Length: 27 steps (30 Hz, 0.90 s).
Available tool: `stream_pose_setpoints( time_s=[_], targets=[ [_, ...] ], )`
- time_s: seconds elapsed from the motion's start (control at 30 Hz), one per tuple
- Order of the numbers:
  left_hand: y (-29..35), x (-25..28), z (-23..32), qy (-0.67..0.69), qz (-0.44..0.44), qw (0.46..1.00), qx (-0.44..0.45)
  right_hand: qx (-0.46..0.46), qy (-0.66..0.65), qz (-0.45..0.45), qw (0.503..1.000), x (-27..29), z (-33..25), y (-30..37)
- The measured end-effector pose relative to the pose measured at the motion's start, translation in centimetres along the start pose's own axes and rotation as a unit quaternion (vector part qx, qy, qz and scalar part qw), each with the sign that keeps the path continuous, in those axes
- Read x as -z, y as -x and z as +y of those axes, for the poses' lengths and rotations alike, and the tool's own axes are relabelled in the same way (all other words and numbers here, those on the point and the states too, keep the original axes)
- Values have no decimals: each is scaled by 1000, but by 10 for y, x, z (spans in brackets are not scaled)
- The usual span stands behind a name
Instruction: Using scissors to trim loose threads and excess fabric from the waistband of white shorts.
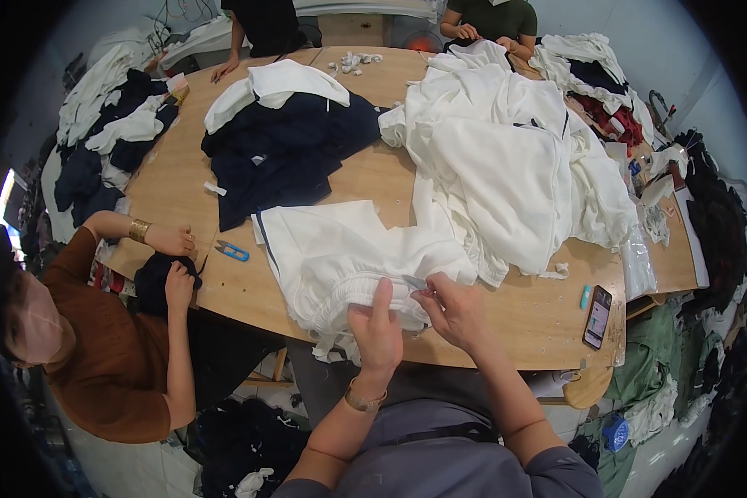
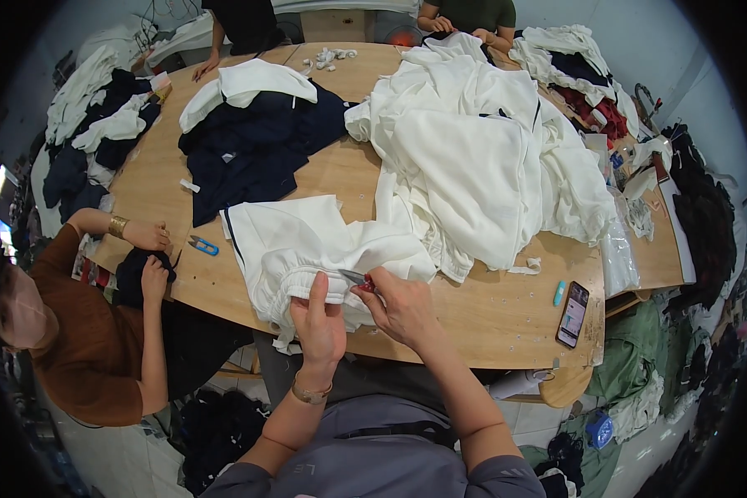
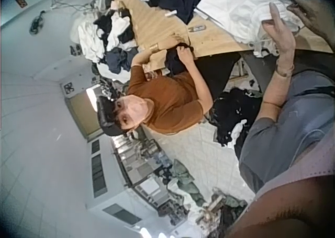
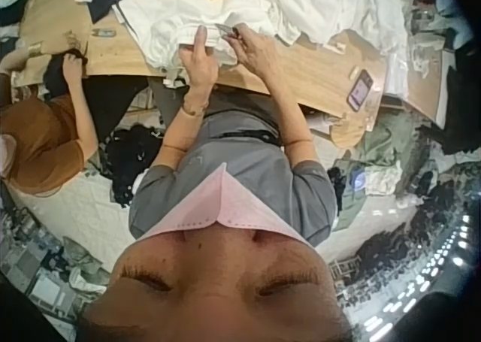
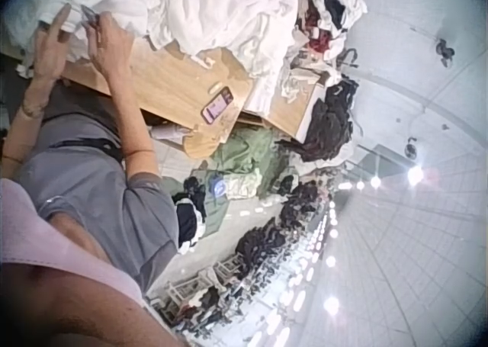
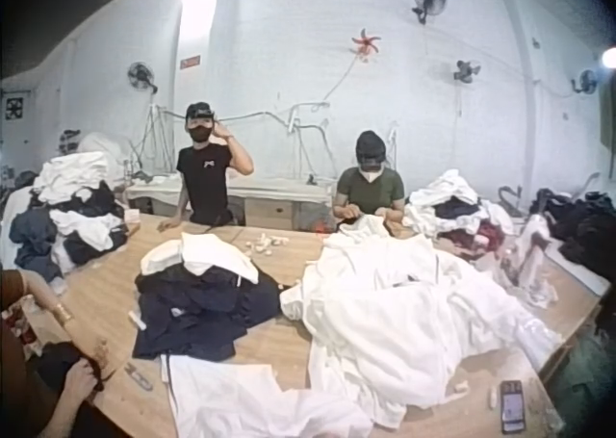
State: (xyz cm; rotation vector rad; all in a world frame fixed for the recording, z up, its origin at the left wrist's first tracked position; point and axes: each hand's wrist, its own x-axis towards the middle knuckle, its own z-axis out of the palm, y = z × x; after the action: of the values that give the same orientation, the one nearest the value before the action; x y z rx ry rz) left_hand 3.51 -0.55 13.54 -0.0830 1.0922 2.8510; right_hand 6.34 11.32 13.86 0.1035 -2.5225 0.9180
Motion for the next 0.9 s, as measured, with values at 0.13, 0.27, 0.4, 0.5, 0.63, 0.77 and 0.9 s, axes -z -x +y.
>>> stream_pose_setpoints(
  time_s=[0.13,0.27,0.4,0.5,0.63,0.77,0.9],
  targets=[
    [0,-4,4,34,6,999,12,-60,-79,2,995,2,-3,3],
    [-2,0,4,39,0,999,14,-37,-44,-11,998,0,-2,5],
    [-3,3,2,32,-7,999,7,-17,-2,-23,1000,2,-4,3],
    [-2,2,2,32,-9,999,2,-18,1,-22,1000,3,-6,2],
    [-1,6,0,-6,-28,1000,7,-19,-7,-21,1000,3,-8,2],
    [0,2,1,30,1,1000,7,-26,-4,-27,999,2,-6,4],
    [-1,-3,4,50,4,999,2,-59,-53,-15,997,2,-9,6]
  ],
)
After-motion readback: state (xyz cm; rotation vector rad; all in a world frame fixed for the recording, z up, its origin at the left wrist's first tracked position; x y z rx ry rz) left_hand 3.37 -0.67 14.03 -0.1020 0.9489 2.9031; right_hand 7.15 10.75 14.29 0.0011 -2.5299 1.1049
